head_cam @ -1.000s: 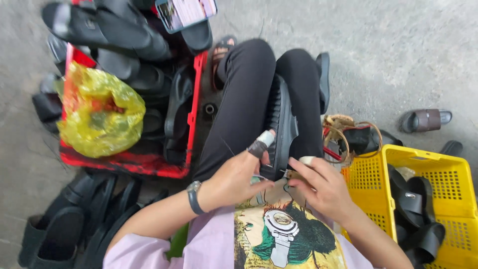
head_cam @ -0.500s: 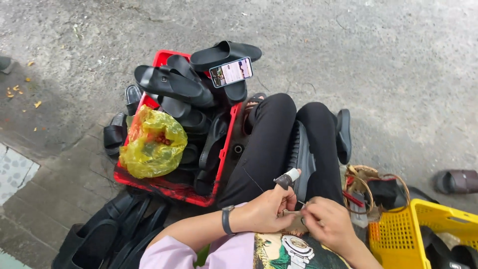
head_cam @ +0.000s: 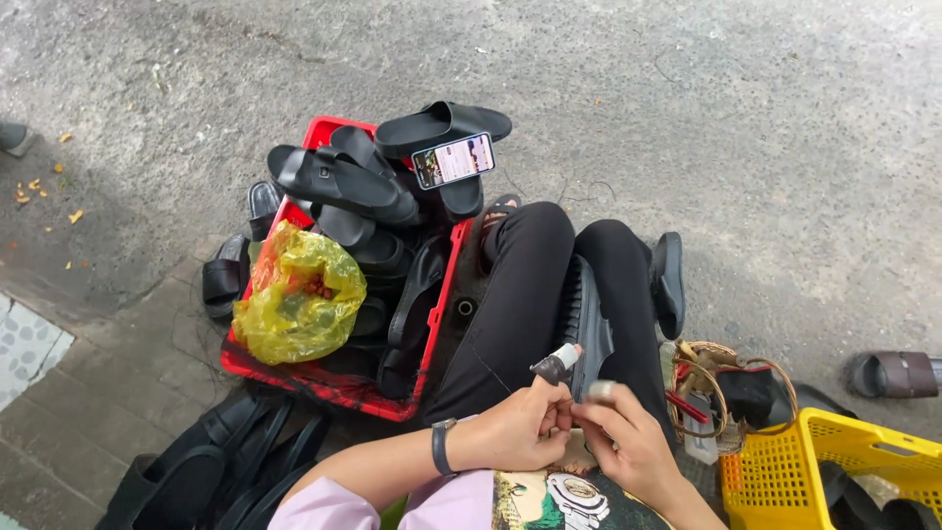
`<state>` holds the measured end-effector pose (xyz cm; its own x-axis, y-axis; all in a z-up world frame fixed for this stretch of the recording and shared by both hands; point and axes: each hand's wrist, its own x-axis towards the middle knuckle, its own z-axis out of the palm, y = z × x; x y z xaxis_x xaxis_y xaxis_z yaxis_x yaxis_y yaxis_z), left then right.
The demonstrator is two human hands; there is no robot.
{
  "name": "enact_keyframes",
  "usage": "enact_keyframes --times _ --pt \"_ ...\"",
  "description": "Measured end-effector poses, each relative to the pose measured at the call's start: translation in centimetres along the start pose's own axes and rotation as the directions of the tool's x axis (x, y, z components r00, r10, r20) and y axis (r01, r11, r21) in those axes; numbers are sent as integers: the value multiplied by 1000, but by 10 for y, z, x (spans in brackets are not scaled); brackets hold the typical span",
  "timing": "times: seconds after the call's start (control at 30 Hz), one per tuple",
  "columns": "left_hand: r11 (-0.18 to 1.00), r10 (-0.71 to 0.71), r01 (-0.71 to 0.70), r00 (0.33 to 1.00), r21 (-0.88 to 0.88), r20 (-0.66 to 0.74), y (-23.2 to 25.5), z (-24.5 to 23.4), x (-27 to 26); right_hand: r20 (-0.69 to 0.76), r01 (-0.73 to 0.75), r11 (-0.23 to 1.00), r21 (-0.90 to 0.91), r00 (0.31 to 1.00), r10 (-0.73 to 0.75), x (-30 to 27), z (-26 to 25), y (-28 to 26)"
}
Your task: Hand-sewing the sole of a shoe using a needle and thread to repair or reinforce it.
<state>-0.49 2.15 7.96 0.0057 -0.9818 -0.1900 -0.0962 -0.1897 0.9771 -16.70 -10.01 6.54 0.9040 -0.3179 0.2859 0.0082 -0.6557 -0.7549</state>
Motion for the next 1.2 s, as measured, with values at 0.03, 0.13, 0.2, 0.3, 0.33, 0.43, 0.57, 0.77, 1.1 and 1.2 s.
enact_keyframes --times 0.03,0.13,0.2,0.3,0.33,0.43,0.57,0.77,1.1,1.2 --pt "1000 24 -25 1000 -15 -3 0 -1 1 34 -123 991 57 992 121 2 -1 -2" --pt "995 77 -77 997 -56 -6 2 -2 3 124 -338 922 189 940 319 3 -1 0" --pt "992 103 -104 995 -78 -8 0 -5 4 177 -426 865 265 903 391 4 3 5" --pt "993 -62 62 998 -100 10 -7 -6 4 124 -253 958 135 964 237 2 6 12" --pt "994 -47 47 999 -100 3 -11 -7 3 113 -208 972 109 974 195 4 6 12" --pt "997 5 -7 1000 -79 -23 -20 -5 2 82 -131 991 14 988 129 7 8 10" --pt "988 80 -81 997 -128 -16 -17 -7 4 56 -143 989 -47 988 145 4 11 11" --pt "986 6 -8 1000 -169 -12 -24 -3 5 171 -263 959 107 955 243 14 4 4" --pt "950 271 -220 933 222 -237 -18 -16 4 -56 -63 994 -93 997 58 19 -17 4" --pt "943 198 -225 972 -246 -130 7 -25 2 -112 -186 982 9 976 186 20 -17 2"
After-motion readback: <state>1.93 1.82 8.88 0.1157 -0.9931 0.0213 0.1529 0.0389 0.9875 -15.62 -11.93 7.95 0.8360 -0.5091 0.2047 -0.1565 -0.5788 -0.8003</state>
